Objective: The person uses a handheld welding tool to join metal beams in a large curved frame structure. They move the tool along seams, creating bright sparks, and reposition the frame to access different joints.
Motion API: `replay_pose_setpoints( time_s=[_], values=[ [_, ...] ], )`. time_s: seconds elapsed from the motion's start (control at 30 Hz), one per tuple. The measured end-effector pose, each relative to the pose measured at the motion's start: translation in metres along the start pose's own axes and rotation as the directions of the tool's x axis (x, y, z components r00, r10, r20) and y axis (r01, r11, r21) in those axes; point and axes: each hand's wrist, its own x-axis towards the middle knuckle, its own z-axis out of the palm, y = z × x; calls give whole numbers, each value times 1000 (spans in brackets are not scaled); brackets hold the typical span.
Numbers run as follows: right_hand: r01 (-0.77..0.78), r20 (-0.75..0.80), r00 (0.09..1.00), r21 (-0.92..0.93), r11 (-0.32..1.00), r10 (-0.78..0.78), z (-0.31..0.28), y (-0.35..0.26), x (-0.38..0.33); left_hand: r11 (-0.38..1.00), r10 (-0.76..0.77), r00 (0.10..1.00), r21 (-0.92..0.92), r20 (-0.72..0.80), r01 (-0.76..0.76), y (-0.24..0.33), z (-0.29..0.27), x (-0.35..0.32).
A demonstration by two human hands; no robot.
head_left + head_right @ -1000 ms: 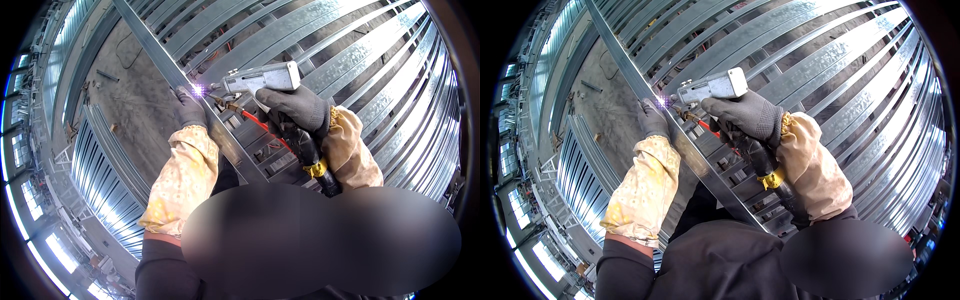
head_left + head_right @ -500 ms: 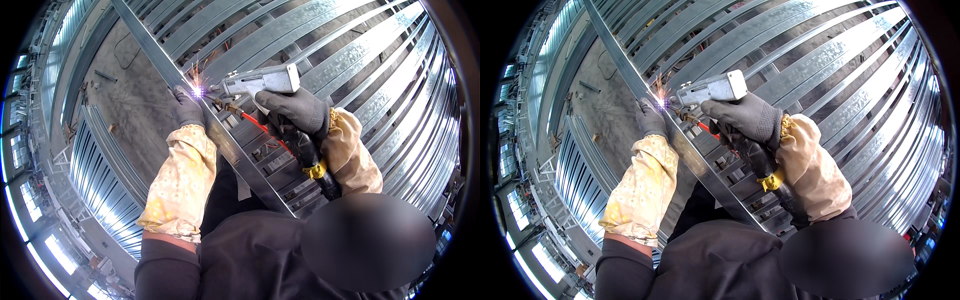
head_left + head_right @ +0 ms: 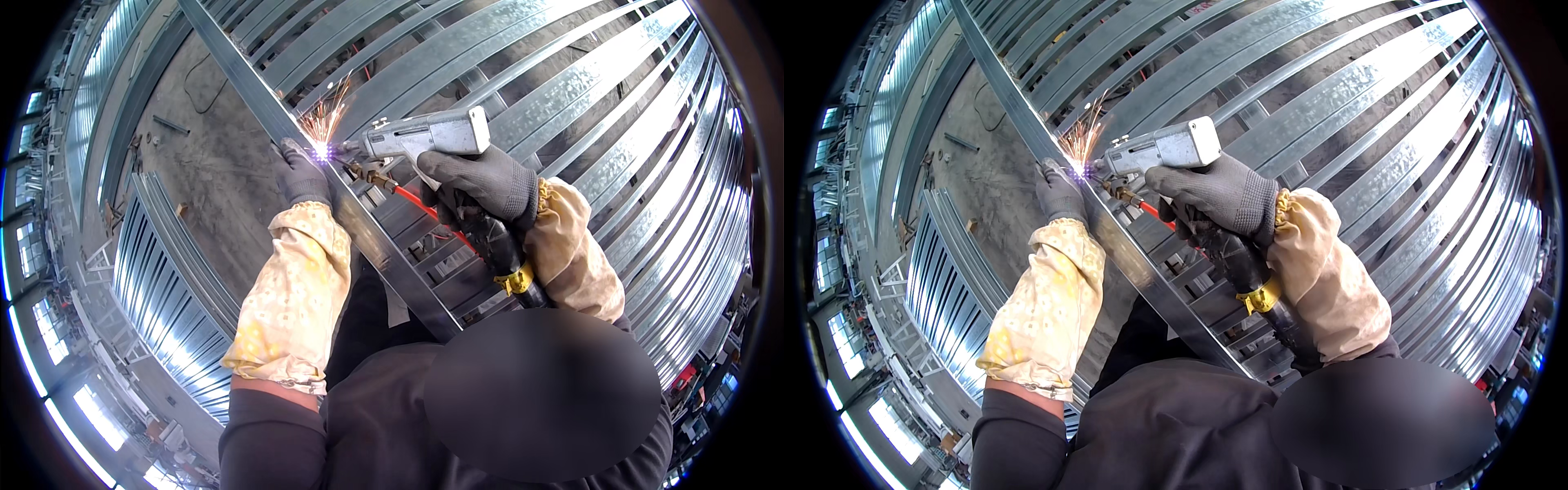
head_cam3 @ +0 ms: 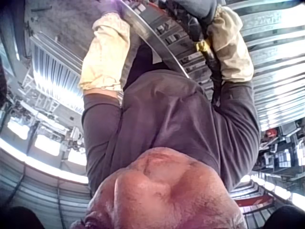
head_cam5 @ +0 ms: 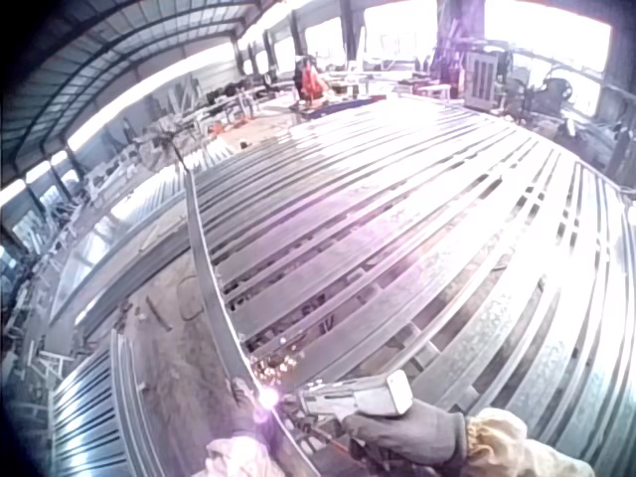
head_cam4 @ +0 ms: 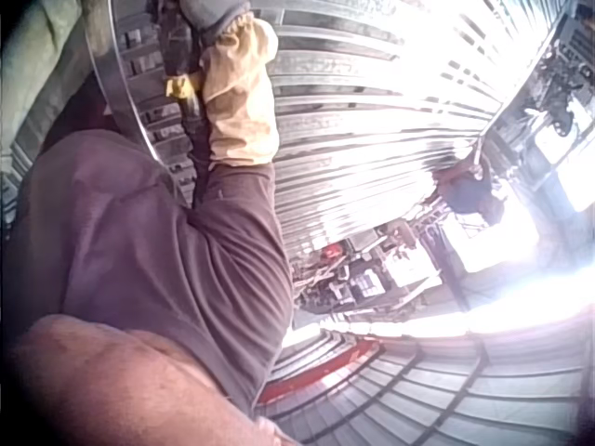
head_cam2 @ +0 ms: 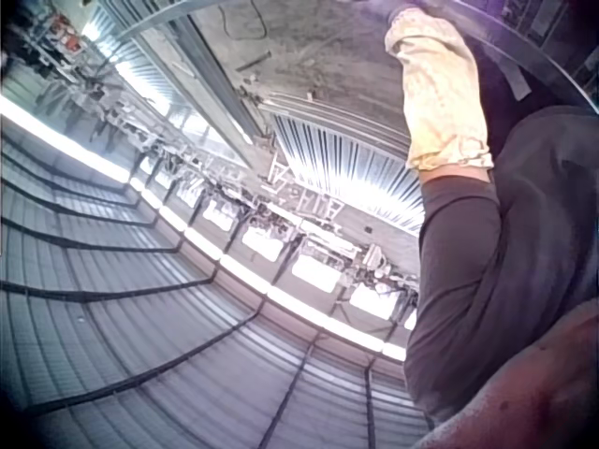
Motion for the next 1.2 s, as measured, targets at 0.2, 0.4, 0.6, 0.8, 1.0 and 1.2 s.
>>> replay_pose_setpoints(
  time_s=[0.2,0.4,0.6,0.8,1.0,1.2],
  values=[
    [13,4,1000,19,1000,-13,0,3,-1,993,76,997,-92,-27,-78,-26,6,19],
    [3,-19,1000,41,999,-2,2,5,-4,991,-21,1000,-132,18,23,-12,2,10],
    [52,-11,999,-4,999,-52,-2,13,-3,999,22,1000,-23,-4,-22,7,-1,-2],
    [57,-9,998,11,998,-57,3,10,-7,976,21,1000,-219,-7,-22,-42,5,30],
    [27,-23,999,45,999,-26,-2,13,-11,978,8,1000,-209,27,-2,-41,13,26],
    [47,6,999,60,997,-47,4,11,-14,782,7,988,-617,152,90,-96,9,73]
  ],
)
